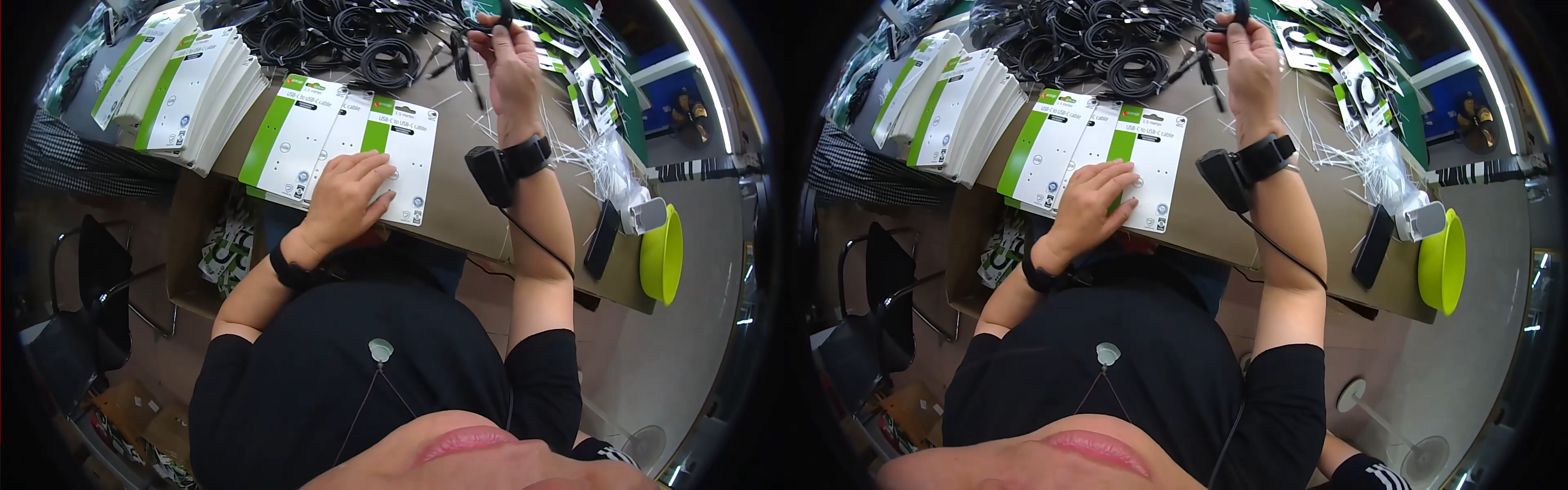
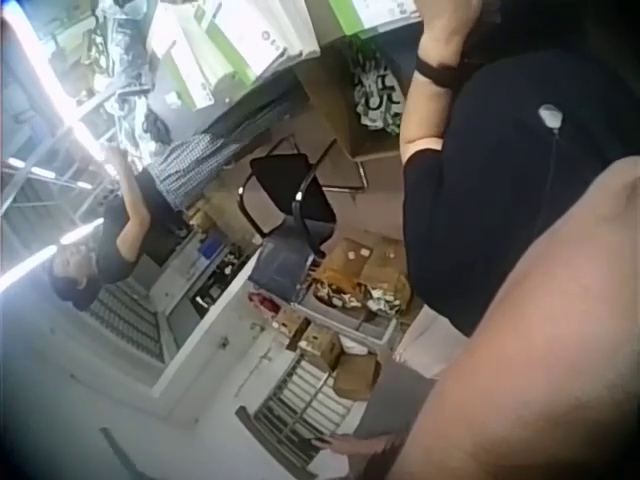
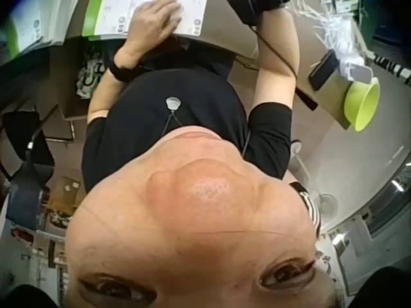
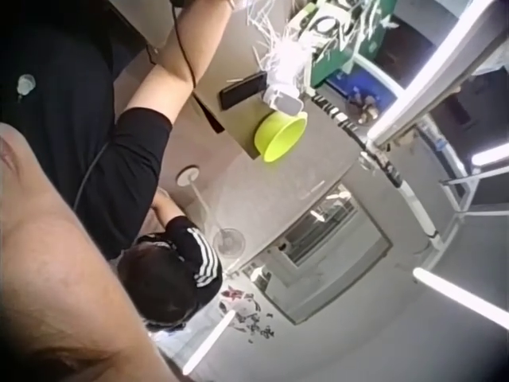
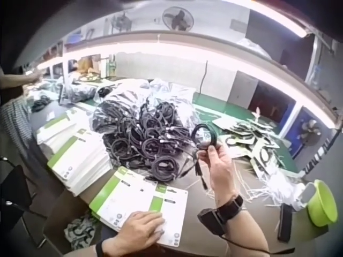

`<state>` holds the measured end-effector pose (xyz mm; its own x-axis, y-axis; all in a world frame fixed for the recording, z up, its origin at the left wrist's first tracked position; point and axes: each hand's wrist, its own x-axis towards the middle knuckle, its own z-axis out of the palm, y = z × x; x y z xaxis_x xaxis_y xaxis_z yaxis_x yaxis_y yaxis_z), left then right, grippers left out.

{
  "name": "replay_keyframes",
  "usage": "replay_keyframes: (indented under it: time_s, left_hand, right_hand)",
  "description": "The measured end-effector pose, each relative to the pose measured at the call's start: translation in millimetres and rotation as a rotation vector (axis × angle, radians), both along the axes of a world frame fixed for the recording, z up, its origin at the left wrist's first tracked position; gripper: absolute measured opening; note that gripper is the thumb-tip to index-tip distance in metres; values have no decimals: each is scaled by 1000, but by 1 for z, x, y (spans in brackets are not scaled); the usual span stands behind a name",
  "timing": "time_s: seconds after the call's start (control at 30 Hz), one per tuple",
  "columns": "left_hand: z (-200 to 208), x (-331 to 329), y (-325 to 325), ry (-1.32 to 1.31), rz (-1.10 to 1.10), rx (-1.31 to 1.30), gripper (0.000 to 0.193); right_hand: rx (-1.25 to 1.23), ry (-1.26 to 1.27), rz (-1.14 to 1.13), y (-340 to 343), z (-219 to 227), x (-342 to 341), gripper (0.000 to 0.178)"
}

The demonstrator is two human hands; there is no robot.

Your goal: The person packages USB cables by hand by placing a cable onto a cardboard backing, threading a plastic tie through the backing, and pulling it tight. They then turn the package over and repeat the process with a second tie to secure the other side of the cable before setting the finished package aside.

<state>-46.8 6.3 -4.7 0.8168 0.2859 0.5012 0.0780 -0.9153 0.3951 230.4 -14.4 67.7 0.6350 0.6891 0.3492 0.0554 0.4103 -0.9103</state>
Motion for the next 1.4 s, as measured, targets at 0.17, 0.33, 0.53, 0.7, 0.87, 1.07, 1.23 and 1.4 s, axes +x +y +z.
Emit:
replay_keyframes:
  time_s: [0.17,0.33,0.53,0.7,0.87,1.07,1.23,1.4]
  left_hand:
    - [9,-2,10,16,-61,-309,33]
    - [36,23,31,-121,-85,-996,40]
    - [67,104,69,-175,-180,-1382,33]
    - [61,174,155,-344,-312,-1126,19]
    - [31,177,190,-530,-75,-1170,17]
    - [62,126,148,-689,-261,-1422,15]
    - [54,127,153,-916,-314,-1337,36]
    - [79,105,153,-939,-326,-1330,30]
  right_hand:
    - [120,221,49,-21,-12,-6,18]
    - [207,469,216,-47,-17,-25,21]
    - [254,426,382,-39,-22,-30,22]
    - [-133,-235,-48,0,-18,8,30]
    - [-439,-465,-155,-12,-54,17,40]
    - [-464,-412,3,-20,-33,-36,41]
    - [-497,-473,32,-27,-44,-55,43]
    - [-458,-370,82,-33,-41,-61,47]
